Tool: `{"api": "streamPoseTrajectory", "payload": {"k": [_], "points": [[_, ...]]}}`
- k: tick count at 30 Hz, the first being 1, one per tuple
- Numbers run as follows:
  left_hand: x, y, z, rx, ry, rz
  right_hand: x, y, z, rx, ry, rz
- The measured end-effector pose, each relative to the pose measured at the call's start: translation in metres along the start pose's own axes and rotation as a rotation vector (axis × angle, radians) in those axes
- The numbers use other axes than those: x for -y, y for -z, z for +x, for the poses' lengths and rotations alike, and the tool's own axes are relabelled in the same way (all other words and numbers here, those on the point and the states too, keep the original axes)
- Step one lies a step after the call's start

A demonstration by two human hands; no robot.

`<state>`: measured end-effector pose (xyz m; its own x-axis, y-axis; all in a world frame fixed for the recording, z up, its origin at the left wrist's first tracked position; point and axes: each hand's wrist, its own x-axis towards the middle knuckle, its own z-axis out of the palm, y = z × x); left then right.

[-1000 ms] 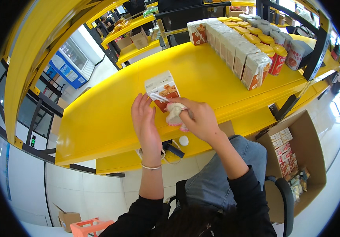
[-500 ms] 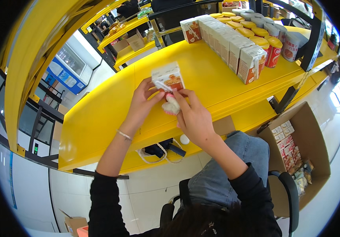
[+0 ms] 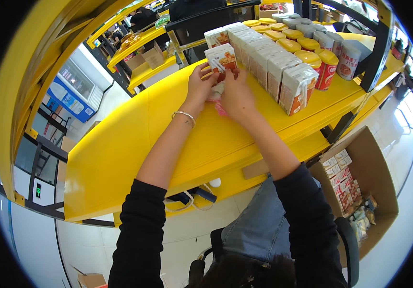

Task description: The person wipes the surfaces of small rectangular boxes with a cloth, one at a time, then places them on a yellow shelf. The person repeats this process for multiple boxes taken from a cardboard box.

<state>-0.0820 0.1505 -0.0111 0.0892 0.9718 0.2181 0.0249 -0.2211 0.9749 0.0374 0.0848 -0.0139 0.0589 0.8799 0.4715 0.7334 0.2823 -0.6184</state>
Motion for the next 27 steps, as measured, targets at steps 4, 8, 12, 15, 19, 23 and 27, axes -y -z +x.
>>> {"api": "streamPoseTrajectory", "payload": {"k": [4,8,12,15,19,23,27], "points": [[0.017,-0.007,0.032,-0.087,-0.111,0.036,0.006,-0.019,0.031,-0.029,-0.148,0.019],[0.031,-0.013,0.058,-0.167,-0.188,0.096,-0.001,-0.034,0.055,-0.044,-0.241,0.120],[0.037,-0.010,0.078,-0.178,-0.197,0.097,-0.009,-0.040,0.068,-0.069,-0.216,0.106],[0.035,-0.012,0.081,-0.211,-0.178,0.121,-0.012,-0.040,0.075,-0.034,-0.208,0.121],[0.040,-0.009,0.093,-0.197,-0.170,0.096,-0.018,-0.046,0.084,-0.049,-0.185,0.094],[0.038,-0.011,0.096,-0.216,-0.166,0.084,-0.022,-0.051,0.089,-0.117,-0.166,0.121],[0.044,-0.003,0.102,-0.164,-0.176,0.084,-0.021,-0.047,0.087,-0.074,-0.186,0.159]]}}
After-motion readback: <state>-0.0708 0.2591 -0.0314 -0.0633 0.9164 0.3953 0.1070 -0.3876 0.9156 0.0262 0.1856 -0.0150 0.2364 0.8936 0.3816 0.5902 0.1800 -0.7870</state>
